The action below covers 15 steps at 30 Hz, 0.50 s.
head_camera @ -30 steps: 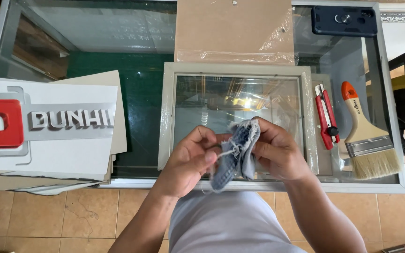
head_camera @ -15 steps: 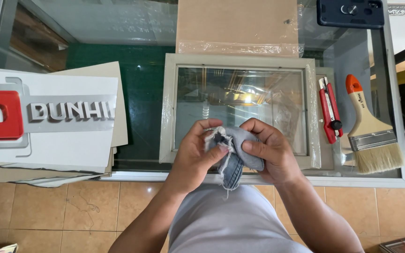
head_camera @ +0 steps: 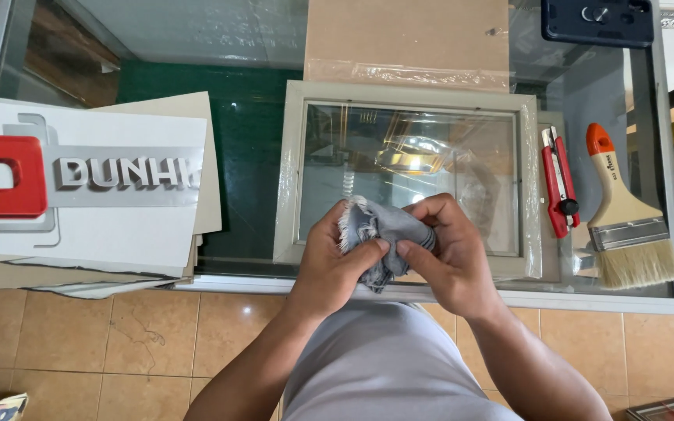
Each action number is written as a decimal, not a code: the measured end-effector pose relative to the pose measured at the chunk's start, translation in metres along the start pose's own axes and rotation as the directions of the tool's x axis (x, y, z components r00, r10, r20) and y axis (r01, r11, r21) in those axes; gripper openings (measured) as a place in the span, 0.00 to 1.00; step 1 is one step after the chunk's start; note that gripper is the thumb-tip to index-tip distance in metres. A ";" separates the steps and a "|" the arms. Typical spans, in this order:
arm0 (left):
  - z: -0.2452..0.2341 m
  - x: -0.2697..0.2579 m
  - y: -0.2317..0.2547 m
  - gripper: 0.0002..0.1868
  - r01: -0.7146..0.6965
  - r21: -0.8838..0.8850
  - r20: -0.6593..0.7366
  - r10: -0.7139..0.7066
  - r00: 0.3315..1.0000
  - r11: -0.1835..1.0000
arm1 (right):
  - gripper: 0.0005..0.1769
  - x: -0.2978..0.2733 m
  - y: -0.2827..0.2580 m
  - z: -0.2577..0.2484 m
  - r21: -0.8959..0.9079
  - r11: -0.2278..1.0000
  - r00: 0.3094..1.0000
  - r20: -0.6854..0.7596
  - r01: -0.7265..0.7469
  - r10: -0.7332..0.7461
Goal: Cleaning the glass surface of a picture frame using a brush and a rag.
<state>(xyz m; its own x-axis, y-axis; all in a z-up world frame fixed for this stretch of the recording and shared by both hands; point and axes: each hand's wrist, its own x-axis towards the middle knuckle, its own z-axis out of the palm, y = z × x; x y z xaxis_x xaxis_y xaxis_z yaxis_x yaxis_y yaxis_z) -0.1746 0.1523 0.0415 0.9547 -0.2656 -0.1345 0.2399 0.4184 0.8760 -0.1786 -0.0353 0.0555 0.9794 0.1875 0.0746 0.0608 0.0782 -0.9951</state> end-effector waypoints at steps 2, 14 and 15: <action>-0.010 -0.001 -0.011 0.10 -0.010 -0.029 0.016 0.010 1.000 1.000 | 0.14 0.001 0.003 0.000 0.058 0.998 1.000 -0.006 -0.008 0.009; -0.001 -0.001 -0.004 0.18 0.149 -0.364 0.082 -0.128 0.988 0.920 | 0.21 -0.003 0.000 0.005 -0.388 0.843 0.923 0.059 0.372 -0.380; -0.001 -0.001 -0.004 0.18 0.151 -0.422 0.080 -0.129 0.988 0.894 | 0.23 -0.002 -0.006 0.004 -0.434 0.802 0.910 0.141 0.410 -0.389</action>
<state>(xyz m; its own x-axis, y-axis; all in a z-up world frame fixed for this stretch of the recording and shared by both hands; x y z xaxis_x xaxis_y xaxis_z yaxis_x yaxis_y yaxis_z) -0.1761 0.1523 0.0378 0.8985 -0.3863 -0.2086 0.4329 0.7006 0.5672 -0.1815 -0.0318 0.0621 0.8408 0.2784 0.4643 0.5340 -0.2853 -0.7959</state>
